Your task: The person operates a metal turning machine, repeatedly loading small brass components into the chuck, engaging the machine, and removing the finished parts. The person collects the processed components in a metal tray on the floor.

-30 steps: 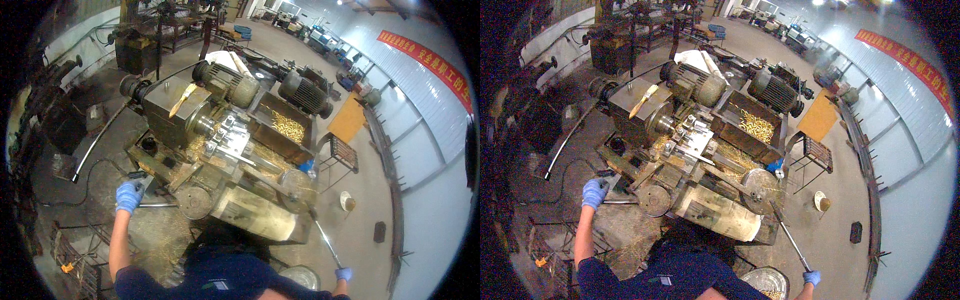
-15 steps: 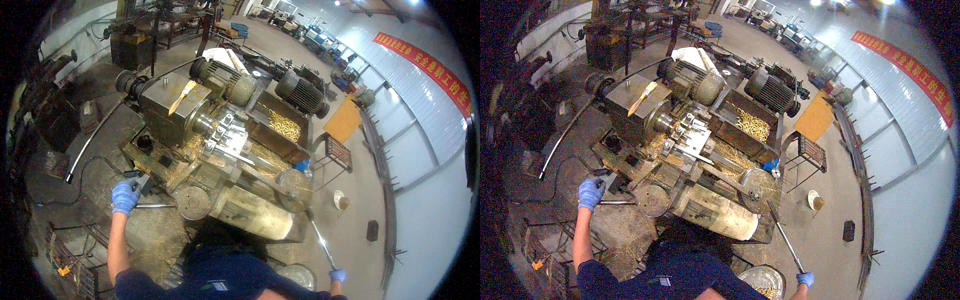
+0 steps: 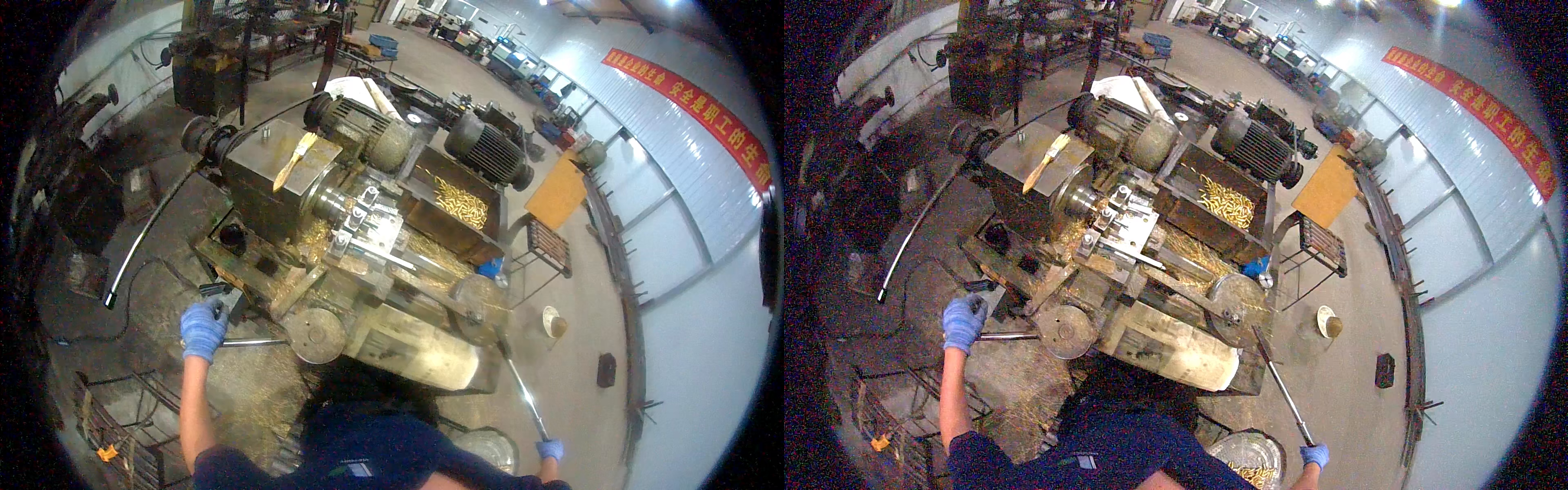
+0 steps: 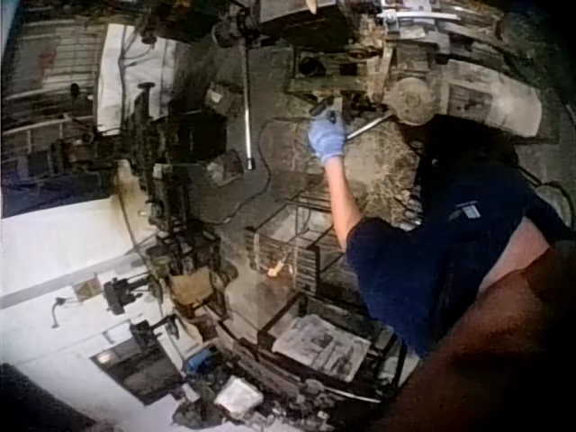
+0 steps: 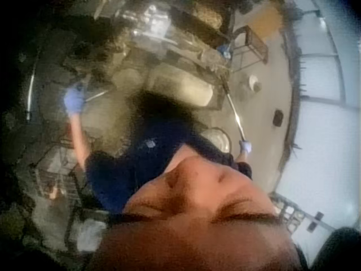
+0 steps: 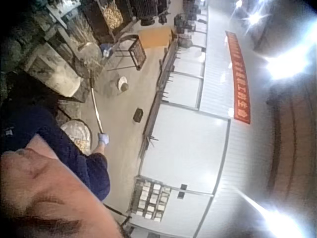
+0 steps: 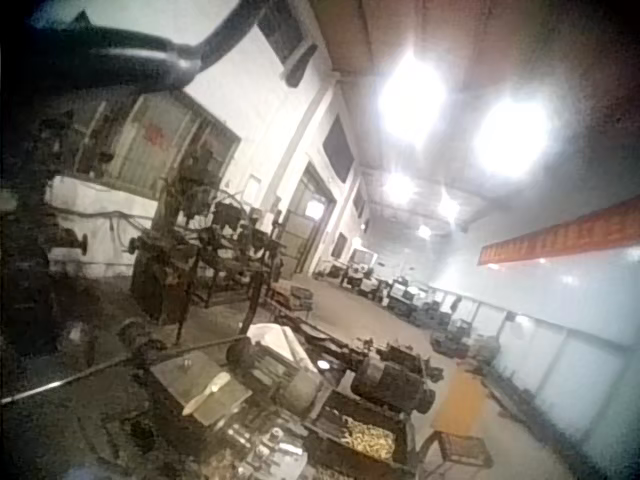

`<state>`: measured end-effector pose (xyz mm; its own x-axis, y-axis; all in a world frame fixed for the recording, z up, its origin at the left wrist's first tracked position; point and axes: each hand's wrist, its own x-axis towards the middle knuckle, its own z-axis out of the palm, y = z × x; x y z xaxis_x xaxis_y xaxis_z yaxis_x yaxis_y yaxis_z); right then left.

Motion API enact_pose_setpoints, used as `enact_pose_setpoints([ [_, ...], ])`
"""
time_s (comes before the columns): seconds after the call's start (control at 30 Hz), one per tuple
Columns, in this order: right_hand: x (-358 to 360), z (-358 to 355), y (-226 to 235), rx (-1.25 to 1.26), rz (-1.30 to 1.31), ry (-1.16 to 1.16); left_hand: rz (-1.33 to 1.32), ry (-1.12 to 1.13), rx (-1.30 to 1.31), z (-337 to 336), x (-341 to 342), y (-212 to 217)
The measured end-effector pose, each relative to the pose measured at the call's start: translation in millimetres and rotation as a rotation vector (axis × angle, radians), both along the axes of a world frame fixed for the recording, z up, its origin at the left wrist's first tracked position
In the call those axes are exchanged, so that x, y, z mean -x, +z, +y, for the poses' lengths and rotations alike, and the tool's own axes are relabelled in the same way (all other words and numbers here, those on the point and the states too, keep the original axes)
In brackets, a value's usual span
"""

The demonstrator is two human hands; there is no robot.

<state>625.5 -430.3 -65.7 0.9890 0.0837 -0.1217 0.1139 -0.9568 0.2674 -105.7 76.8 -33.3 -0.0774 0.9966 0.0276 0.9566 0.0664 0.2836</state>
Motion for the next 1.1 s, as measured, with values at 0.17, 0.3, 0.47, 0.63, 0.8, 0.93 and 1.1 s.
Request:
enact_pose_setpoints([
  [0.17,33,58,3,-0.079,-0.035,0.17,-0.069,-0.014,-0.03,1,-1,1],
  [0.3,72,161,-10,-0.271,-0.284,0.567,0.008,-0.048,-0.146,-3,24,2],
  [0.47,-6,221,-12,-0.147,-0.339,0.77,-0.529,0.252,0.015,-16,56,-30],
  [0.63,-92,324,0,-0.08,-0.297,0.687,-0.325,0.146,0.161,-20,17,-8],
  [0.8,-136,409,-14,-0.137,-0.268,0.733,-0.177,0.232,0.271,-38,-4,2],
  [0.93,-157,418,-41,-0.205,-0.335,0.844,-0.003,0.233,0.124,-77,48,-55],
  [1.1,-144,381,-33,-0.209,-0.334,0.84,-0.602,0.556,0.275,-140,11,-45],
])
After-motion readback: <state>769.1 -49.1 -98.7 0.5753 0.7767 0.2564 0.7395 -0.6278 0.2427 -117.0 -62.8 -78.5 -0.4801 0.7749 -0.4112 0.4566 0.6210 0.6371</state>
